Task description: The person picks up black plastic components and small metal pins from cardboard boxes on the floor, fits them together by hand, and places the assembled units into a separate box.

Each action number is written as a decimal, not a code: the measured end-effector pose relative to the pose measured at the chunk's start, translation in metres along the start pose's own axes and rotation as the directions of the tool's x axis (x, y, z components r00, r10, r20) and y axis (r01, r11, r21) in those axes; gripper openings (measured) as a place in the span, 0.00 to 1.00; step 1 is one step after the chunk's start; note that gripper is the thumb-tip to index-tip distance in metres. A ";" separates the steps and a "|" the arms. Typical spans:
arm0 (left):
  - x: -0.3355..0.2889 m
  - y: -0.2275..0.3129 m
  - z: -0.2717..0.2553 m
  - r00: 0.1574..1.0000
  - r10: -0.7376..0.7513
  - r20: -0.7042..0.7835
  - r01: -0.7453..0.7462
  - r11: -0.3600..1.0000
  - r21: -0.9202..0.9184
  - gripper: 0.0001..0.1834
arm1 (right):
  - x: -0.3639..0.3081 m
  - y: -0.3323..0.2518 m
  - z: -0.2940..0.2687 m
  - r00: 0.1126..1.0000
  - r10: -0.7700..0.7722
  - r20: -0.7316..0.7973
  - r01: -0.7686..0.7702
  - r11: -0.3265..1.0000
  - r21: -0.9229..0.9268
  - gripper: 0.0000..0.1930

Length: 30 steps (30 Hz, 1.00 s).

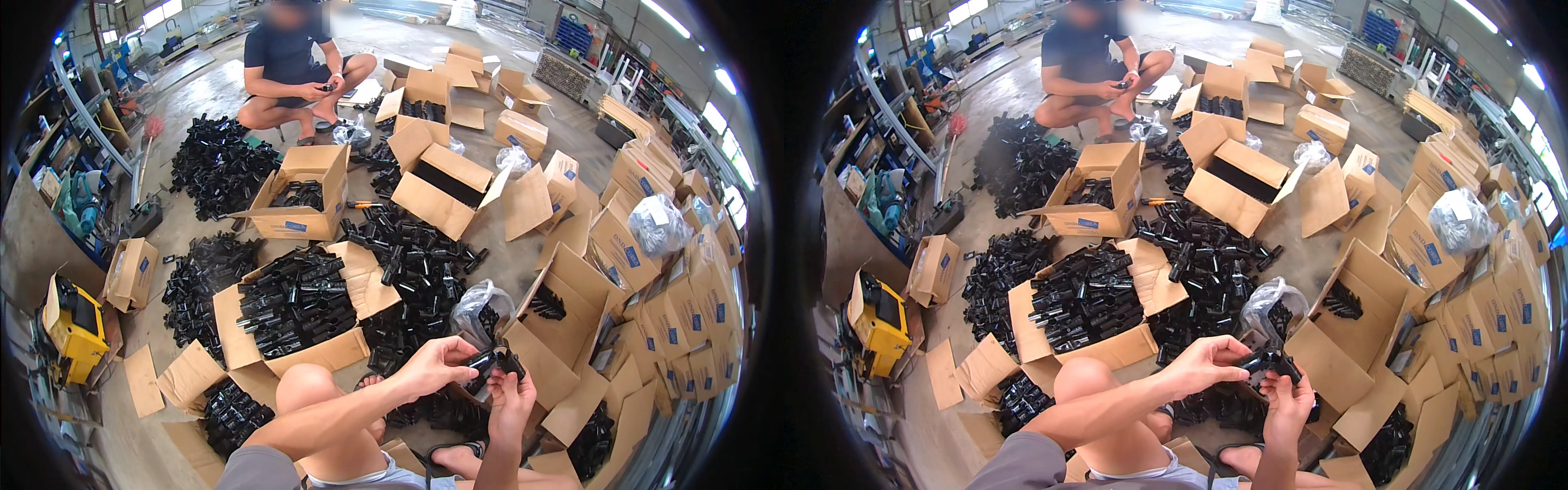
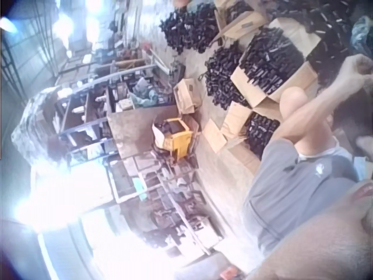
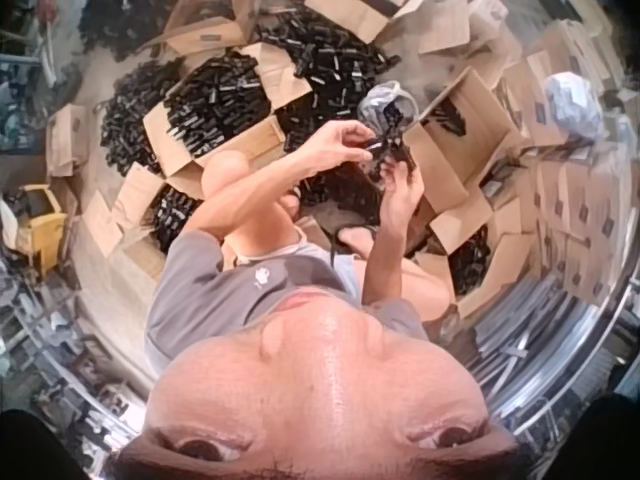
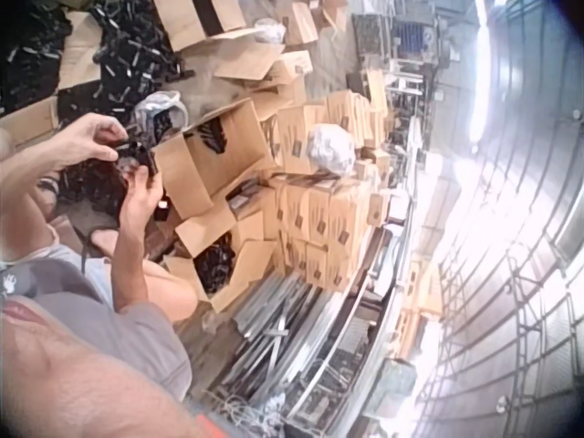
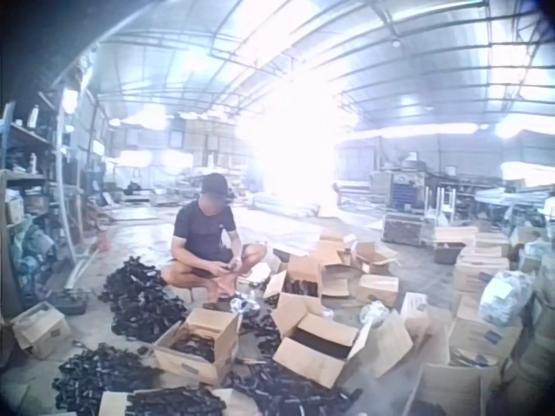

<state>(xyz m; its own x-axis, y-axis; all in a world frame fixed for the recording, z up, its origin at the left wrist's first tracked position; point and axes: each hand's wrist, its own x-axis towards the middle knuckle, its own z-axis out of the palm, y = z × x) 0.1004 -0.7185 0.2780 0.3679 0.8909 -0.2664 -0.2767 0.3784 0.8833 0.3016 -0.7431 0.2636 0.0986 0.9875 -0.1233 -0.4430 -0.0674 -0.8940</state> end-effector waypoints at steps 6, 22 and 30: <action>-0.003 0.007 -0.004 0.987 -0.045 0.152 0.022 0.988 0.151 0.27 | 0.006 -0.007 0.000 0.998 0.051 0.034 -0.050 0.998 -0.033 0.12; 0.000 -0.004 0.000 0.998 0.029 0.056 -0.025 0.998 -0.060 0.22 | 0.018 -0.027 0.003 0.989 0.083 0.122 -0.063 0.986 -0.157 0.17; 0.000 -0.001 0.010 0.999 0.039 0.003 -0.038 0.983 -0.180 0.24 | 0.021 -0.026 0.008 0.995 0.029 0.091 -0.018 0.992 -0.124 0.13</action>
<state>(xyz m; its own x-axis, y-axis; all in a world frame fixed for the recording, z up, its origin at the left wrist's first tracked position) 0.1099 -0.7211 0.2815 0.3590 0.9044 -0.2305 -0.4455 0.3830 0.8092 0.3081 -0.7200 0.2873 0.0041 0.9940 -0.1096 -0.3304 -0.1021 -0.9383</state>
